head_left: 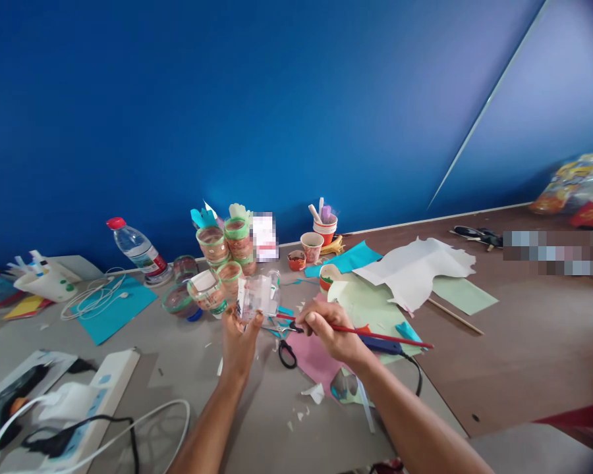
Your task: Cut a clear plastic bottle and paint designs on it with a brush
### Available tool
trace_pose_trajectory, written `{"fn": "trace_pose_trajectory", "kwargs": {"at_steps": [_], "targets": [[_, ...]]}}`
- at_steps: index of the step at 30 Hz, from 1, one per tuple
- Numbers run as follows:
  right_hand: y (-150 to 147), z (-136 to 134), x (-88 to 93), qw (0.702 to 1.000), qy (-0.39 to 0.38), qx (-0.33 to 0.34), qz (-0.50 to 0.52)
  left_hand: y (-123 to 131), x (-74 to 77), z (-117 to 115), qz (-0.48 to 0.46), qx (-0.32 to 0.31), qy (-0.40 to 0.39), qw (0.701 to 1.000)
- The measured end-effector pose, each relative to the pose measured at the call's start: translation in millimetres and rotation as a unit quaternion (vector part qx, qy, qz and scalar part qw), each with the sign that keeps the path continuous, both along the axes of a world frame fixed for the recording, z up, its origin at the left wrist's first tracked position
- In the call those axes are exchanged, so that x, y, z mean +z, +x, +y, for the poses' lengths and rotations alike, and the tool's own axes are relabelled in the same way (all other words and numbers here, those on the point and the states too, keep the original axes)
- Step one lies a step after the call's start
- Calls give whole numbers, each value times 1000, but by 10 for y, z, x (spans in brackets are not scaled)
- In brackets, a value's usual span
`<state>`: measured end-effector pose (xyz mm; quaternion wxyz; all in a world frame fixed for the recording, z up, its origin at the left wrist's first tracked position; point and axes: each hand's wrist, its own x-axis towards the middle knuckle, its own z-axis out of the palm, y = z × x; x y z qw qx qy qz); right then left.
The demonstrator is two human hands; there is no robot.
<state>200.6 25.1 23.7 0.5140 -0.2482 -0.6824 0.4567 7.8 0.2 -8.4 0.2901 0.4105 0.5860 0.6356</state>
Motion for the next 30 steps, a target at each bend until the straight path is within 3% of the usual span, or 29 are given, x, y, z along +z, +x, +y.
{"fn": "trace_pose_trajectory", "kwargs": {"at_steps": [4,7,9,13,17,22,26,30], "targets": [[14,11,36,998,-10,-35,53,-42,-55,-16,77,37,-16,996],[16,10,60,999,-20,5,41,-66,-88,-24,136,49,-20,989],[15,8,67,998,-29,17,44,-68,-93,-27,144,50,-16,988],[13,12,57,997,-33,-21,64,-50,-72,-38,141,54,-23,988],[4,11,37,999,-38,19,34,-48,-72,-50,161,81,-29,983],[0,6,39,999,-13,-32,40,-51,-110,-50,179,84,-42,979],[-1,-6,22,1000,15,5,4,-42,-86,-50,201,85,-46,975],[12,0,-18,997,41,-57,7,-47,-50,-52,263,119,-10,957]]}}
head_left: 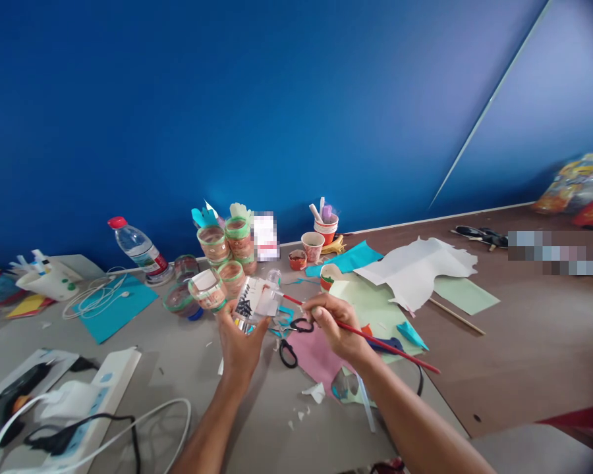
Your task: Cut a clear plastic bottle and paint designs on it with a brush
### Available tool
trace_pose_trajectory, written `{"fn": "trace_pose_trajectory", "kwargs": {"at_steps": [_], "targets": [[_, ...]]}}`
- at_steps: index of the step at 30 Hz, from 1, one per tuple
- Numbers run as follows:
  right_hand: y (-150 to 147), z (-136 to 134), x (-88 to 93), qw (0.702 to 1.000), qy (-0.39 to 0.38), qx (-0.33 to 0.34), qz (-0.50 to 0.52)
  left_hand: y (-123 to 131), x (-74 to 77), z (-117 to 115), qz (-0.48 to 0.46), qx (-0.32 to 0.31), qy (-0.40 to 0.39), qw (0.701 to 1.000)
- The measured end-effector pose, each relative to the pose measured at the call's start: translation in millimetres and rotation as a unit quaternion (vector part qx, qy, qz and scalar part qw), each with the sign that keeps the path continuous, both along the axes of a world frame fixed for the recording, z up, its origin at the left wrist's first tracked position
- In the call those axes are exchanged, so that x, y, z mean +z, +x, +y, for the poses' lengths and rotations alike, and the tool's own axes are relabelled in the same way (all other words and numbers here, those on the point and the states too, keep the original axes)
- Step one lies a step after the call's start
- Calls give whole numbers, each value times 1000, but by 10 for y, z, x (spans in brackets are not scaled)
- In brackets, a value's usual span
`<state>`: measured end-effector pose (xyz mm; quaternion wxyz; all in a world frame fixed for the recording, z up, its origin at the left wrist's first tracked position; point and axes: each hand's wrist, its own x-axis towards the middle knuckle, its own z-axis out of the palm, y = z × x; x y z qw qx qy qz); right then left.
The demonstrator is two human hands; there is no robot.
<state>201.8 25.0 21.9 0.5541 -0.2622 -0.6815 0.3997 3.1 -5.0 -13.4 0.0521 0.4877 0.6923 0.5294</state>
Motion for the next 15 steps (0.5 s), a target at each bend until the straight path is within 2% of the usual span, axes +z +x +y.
{"fn": "trace_pose_trajectory", "kwargs": {"at_steps": [5,10,15], "targets": [[0,-9,-25,997,32,27,-63,-13,-7,3,51,9,23,998],[1,-15,5,999,2,-27,-39,-34,-27,21,85,17,54,995],[-14,-16,25,997,-41,56,-33,-69,-54,36,110,22,58,992]]}}
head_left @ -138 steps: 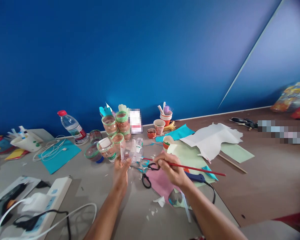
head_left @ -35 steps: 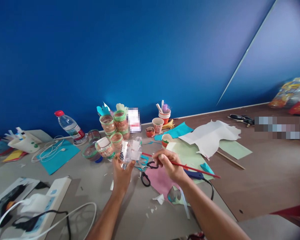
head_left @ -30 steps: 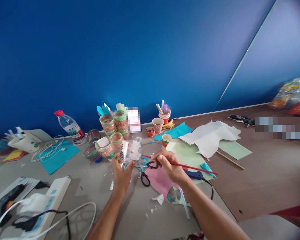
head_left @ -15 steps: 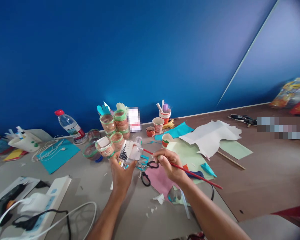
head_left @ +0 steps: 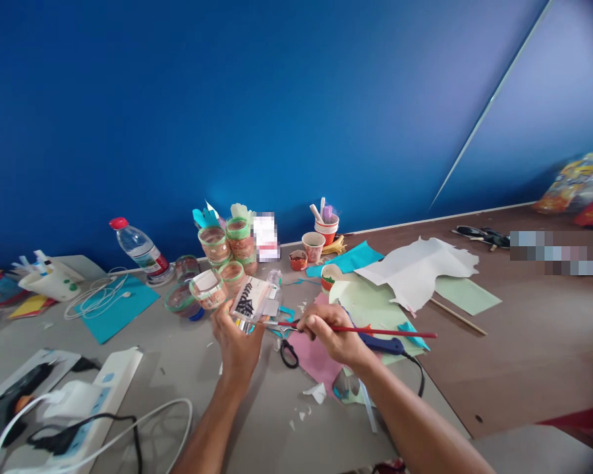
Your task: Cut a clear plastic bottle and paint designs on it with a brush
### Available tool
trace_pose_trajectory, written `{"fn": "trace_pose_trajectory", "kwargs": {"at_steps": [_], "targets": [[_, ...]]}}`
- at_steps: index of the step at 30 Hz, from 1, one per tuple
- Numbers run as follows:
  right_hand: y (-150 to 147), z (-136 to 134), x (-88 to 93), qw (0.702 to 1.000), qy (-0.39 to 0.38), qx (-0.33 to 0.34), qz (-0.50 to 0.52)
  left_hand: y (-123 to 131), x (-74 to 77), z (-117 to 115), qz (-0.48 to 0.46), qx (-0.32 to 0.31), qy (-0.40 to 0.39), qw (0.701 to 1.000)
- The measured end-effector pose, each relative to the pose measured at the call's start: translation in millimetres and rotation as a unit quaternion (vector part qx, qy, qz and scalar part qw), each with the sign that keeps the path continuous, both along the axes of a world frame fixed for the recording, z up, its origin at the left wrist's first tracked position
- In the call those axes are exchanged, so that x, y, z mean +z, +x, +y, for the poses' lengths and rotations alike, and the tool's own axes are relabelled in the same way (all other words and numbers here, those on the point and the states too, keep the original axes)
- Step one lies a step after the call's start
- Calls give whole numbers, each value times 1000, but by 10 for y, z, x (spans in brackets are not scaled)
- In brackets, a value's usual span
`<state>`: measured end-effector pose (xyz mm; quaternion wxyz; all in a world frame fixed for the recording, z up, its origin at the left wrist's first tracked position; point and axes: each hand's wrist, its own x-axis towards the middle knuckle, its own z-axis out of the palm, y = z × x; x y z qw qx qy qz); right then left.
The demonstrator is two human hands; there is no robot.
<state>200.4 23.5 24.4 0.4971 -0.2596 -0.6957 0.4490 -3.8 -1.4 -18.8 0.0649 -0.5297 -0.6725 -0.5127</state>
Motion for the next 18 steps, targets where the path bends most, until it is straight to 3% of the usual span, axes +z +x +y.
{"fn": "trace_pose_trajectory", "kwargs": {"at_steps": [5,9,14,18], "targets": [[-11,12,29,997,-25,-62,44,-1,20,-3,2,0,3,1000],[-31,14,0,999,-38,12,33,-9,26,-3,-10,2,-3,1000],[-35,25,-11,995,-50,-65,61,-25,13,2,-14,5,-9,1000],[-39,30,-11,998,-42,-17,38,-22,20,1,-12,12,-11,1000]]}}
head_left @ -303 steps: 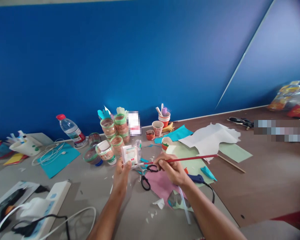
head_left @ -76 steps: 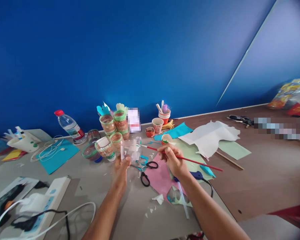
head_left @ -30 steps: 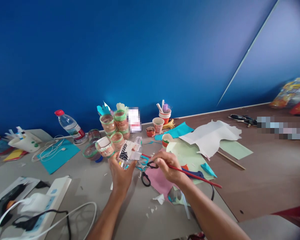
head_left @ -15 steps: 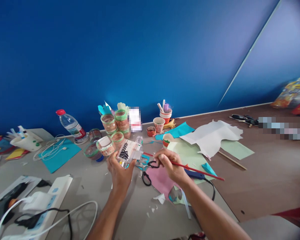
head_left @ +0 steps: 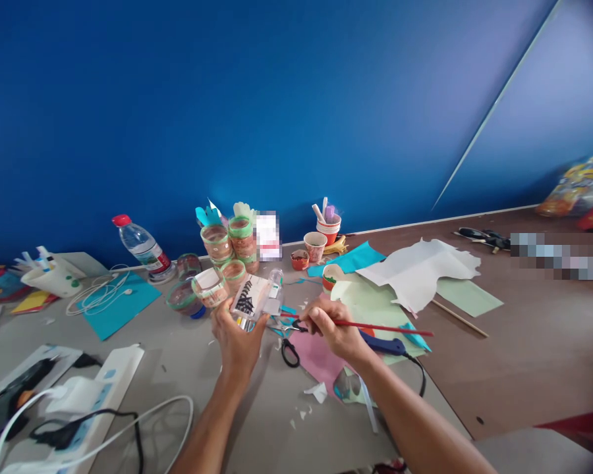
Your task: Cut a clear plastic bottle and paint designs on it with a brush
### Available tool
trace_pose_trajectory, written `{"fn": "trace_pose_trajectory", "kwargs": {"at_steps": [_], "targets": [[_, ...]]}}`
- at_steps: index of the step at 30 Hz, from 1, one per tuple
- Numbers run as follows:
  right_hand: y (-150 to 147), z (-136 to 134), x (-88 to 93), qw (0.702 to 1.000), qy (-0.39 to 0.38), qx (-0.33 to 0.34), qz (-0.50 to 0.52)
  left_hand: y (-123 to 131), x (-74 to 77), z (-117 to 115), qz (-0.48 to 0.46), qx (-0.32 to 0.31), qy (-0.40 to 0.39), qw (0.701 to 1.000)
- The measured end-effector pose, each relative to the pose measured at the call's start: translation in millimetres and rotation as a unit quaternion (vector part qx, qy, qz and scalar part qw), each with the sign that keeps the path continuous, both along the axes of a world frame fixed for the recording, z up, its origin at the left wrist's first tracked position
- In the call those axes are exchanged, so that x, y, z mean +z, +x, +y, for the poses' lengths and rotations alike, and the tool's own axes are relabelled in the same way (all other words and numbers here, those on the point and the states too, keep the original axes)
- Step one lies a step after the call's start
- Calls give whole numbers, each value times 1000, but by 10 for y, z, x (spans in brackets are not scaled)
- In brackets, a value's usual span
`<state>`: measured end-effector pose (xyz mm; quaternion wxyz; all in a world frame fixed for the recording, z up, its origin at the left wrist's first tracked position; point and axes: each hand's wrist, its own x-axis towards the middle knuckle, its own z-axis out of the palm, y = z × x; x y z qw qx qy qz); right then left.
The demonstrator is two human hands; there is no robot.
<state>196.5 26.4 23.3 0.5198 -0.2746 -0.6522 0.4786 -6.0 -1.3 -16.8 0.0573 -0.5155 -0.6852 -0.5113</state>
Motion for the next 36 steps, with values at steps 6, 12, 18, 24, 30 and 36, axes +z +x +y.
{"fn": "trace_pose_trajectory", "kwargs": {"at_steps": [6,12,18,24,30,36], "targets": [[-2,0,-6,998,-3,-62,17,8,25,-7,0,1,-10,1000],[-7,-1,0,999,-11,-32,17,9,21,-5,-3,4,-7,1000],[-22,-7,8,999,-5,-40,12,6,16,-3,-6,5,-2,1000],[-8,13,10,997,-21,-70,30,19,43,-11,-7,7,-8,1000],[-50,-42,-19,998,-26,53,0,4,33,-4,8,8,0,1000],[-58,-37,-24,999,-42,-1,32,-12,11,-1,18,9,-6,1000]]}}
